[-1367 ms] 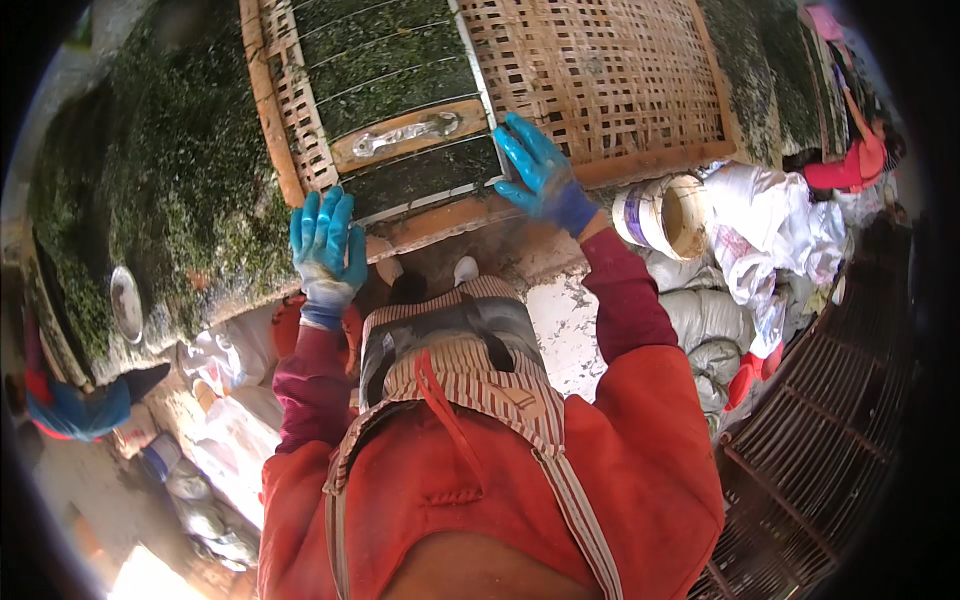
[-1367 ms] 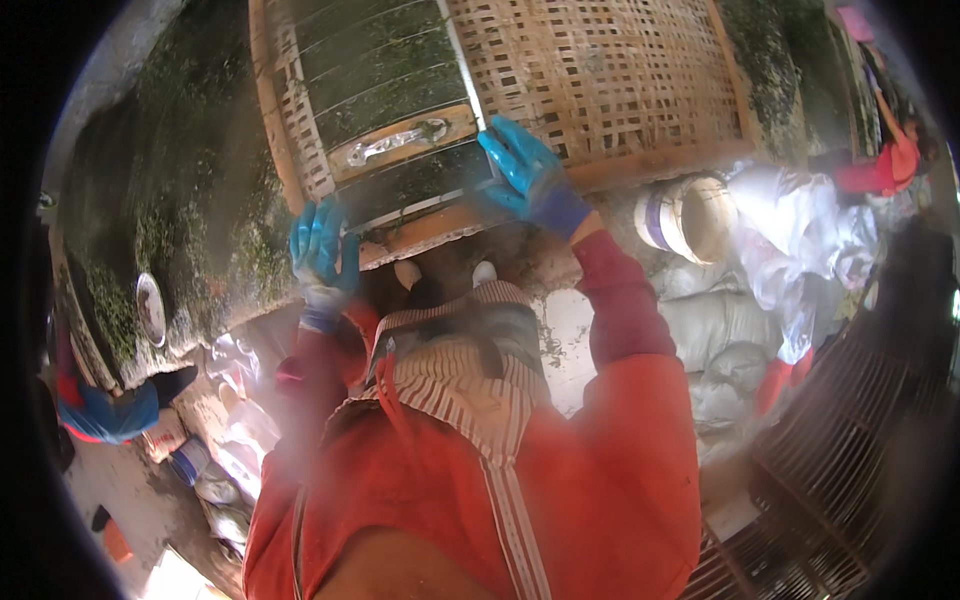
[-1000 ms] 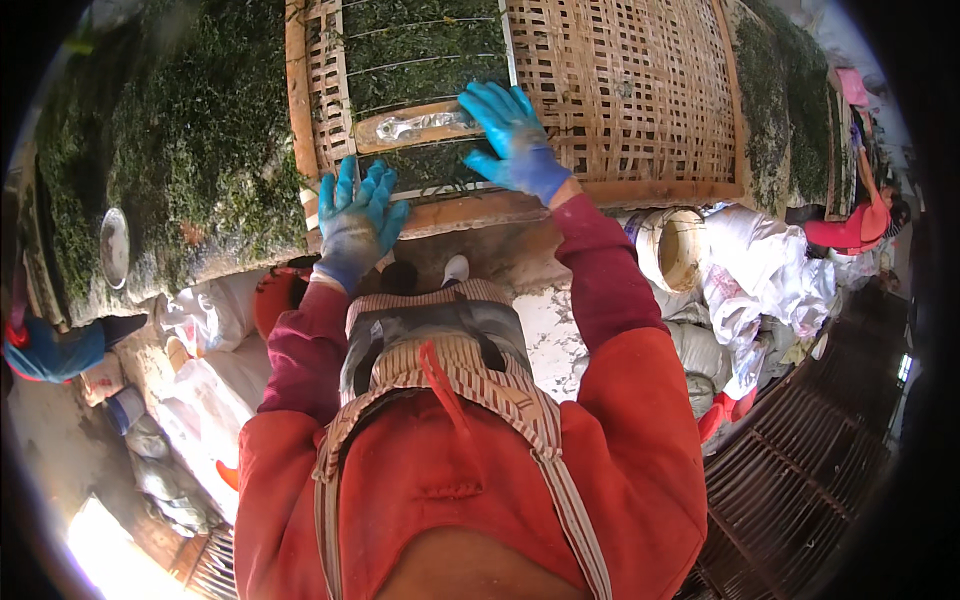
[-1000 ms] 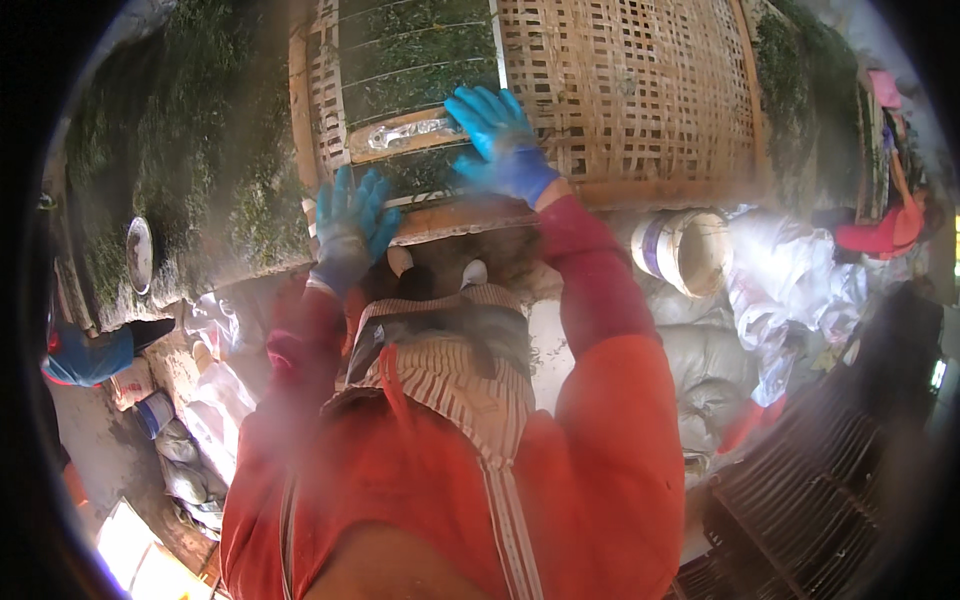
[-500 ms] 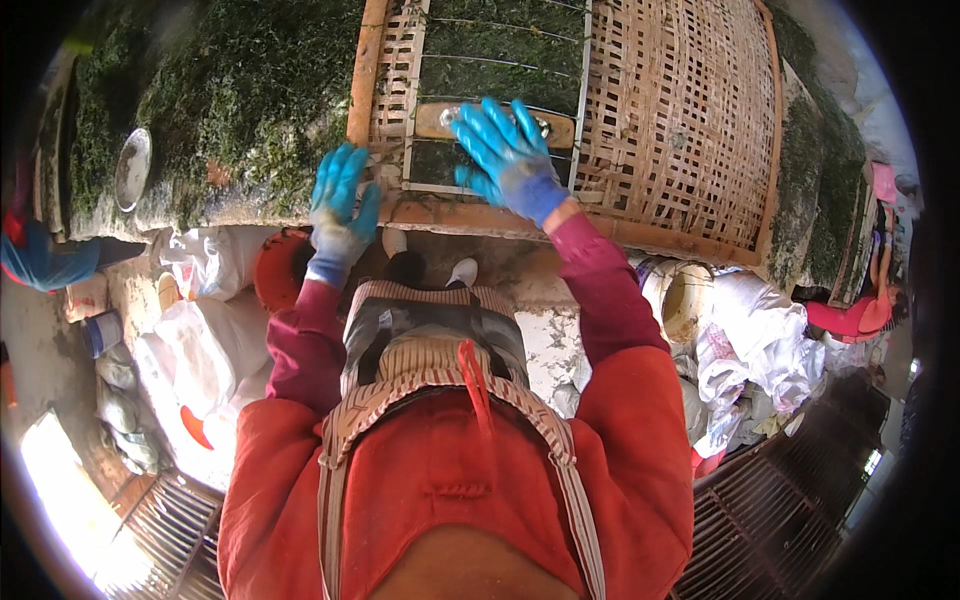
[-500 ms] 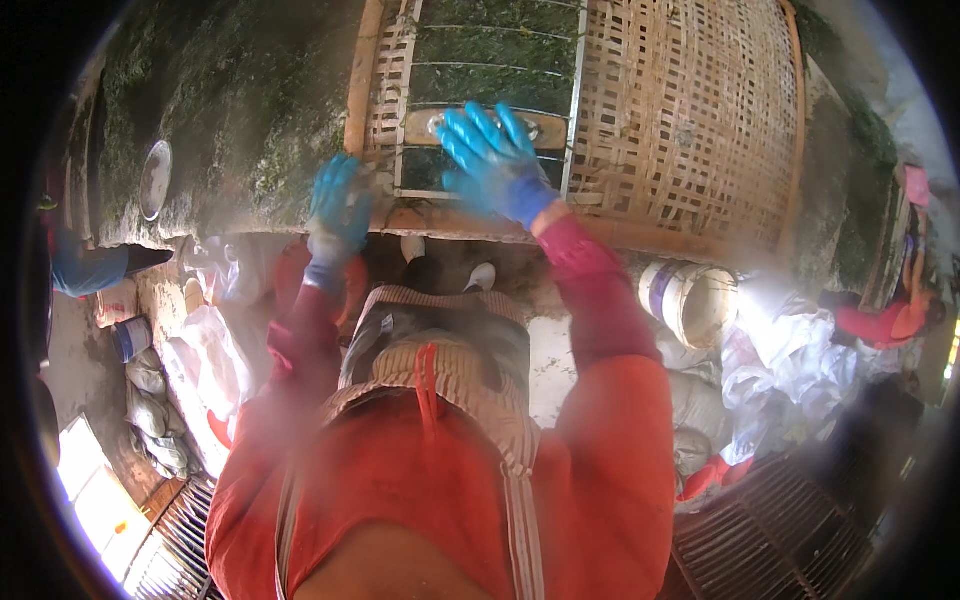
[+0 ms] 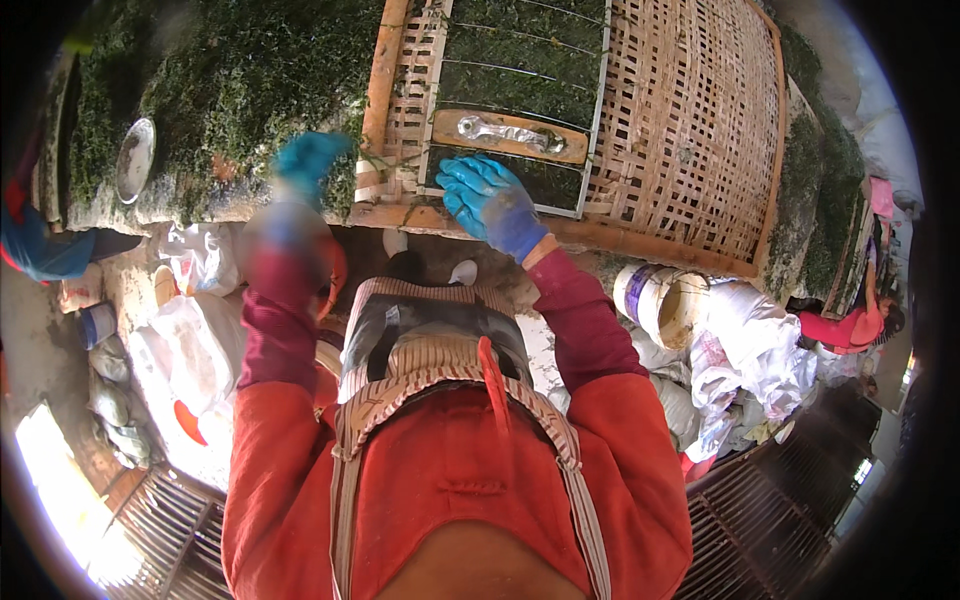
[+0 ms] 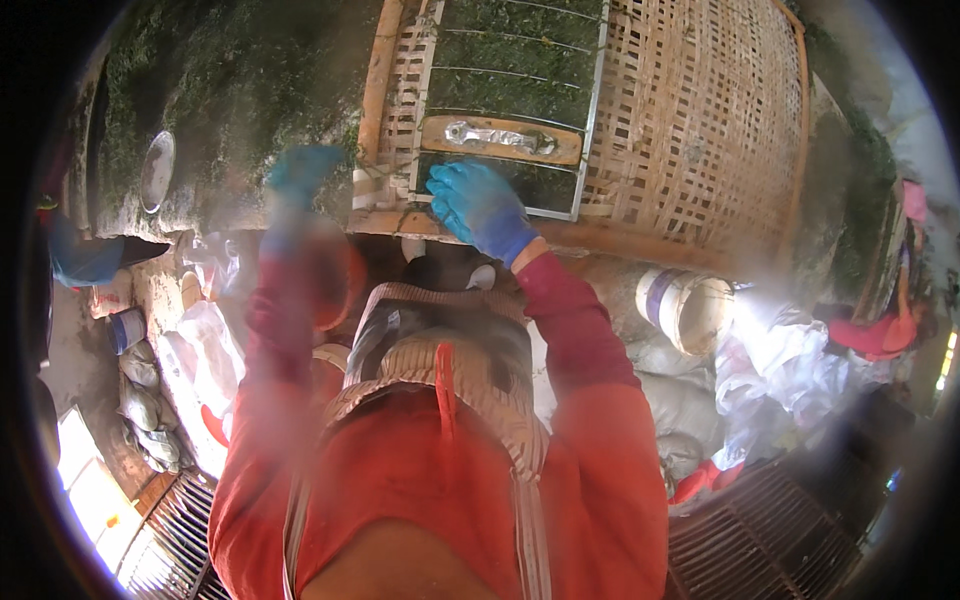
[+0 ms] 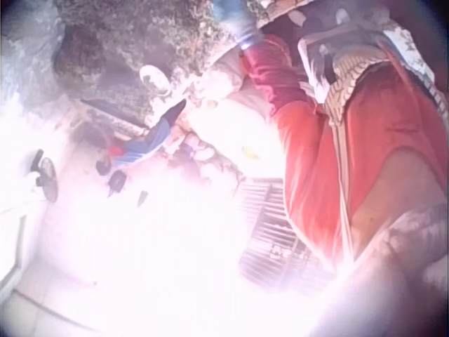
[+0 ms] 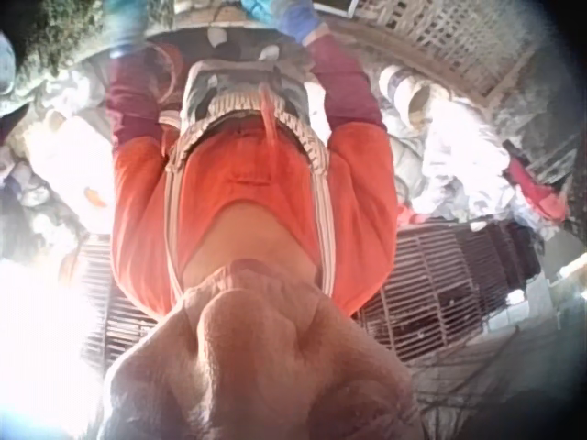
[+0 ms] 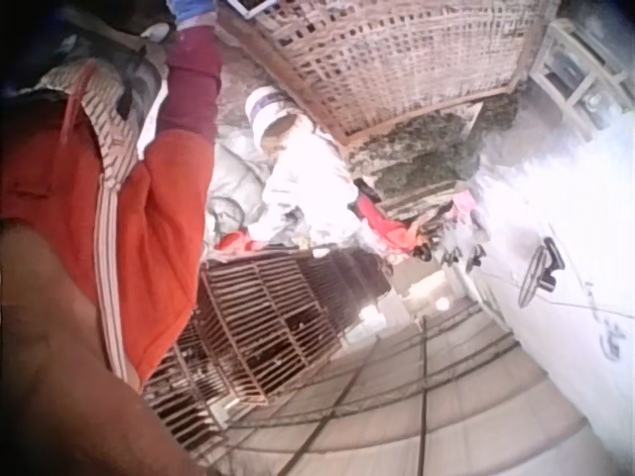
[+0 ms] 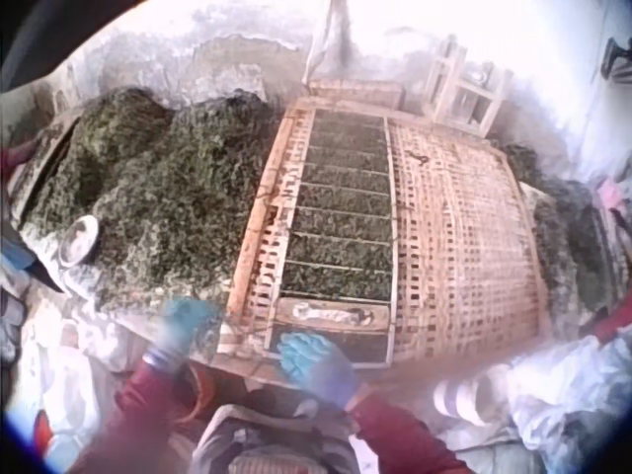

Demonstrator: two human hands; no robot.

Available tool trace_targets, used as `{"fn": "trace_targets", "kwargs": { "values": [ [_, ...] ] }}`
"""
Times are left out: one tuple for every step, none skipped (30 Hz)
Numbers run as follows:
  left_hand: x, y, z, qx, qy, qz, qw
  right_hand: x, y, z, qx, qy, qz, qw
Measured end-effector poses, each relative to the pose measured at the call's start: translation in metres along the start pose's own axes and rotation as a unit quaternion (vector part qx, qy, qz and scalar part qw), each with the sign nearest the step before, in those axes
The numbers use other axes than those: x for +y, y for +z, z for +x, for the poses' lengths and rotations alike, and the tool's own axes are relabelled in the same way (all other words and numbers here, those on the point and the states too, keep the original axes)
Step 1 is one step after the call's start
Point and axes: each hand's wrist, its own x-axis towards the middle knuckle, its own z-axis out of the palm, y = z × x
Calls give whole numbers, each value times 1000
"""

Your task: The person processes tea leaves by spreading them onto a bamboo tray and using a tool to press and sort them.

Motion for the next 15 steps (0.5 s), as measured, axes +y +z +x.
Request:
{"fn": "trace_targets", "kwargs": {
  "values": [
    [9,-37,6,69,12,-40,997,-2,2,2,11,-5,-9,1000],
    [13,-79,18,132,31,-81,987,-3,2,3,21,-7,-11,1000],
    [15,-113,27,187,53,-117,974,-3,3,3,30,-8,-16,999],
    [20,-141,30,233,71,-119,963,-4,3,4,41,-10,-17,999],
    [22,-153,31,260,83,-109,956,-9,-6,8,8,60,38,997],
    [29,-144,27,275,74,-55,957,-13,-21,17,-22,131,94,987],
    [37,-135,19,290,61,0,955,-14,-29,22,-51,201,149,967],
    [27,-130,11,260,75,47,962,7,-14,5,86,241,343,904],
    [13,-118,-1,234,35,-10,971,18,-38,10,37,240,340,909],
    [-2,-108,-17,219,-7,-63,974,24,-71,21,-15,234,337,912],
    [-1,-88,-29,183,-29,1,983,25,-99,24,-98,213,153,960],
    [2,-68,-41,145,-47,67,986,25,-124,26,-181,185,-35,965],
    [-14,-62,-53,152,-44,21,987,28,-140,24,-258,140,-216,931],
    [-27,-55,-60,153,-41,-27,987,45,-141,4,-195,130,-192,953],
    [-15,-44,-65,105,-52,-46,992,54,-151,-8,-186,116,-191,957]
  ]
}}
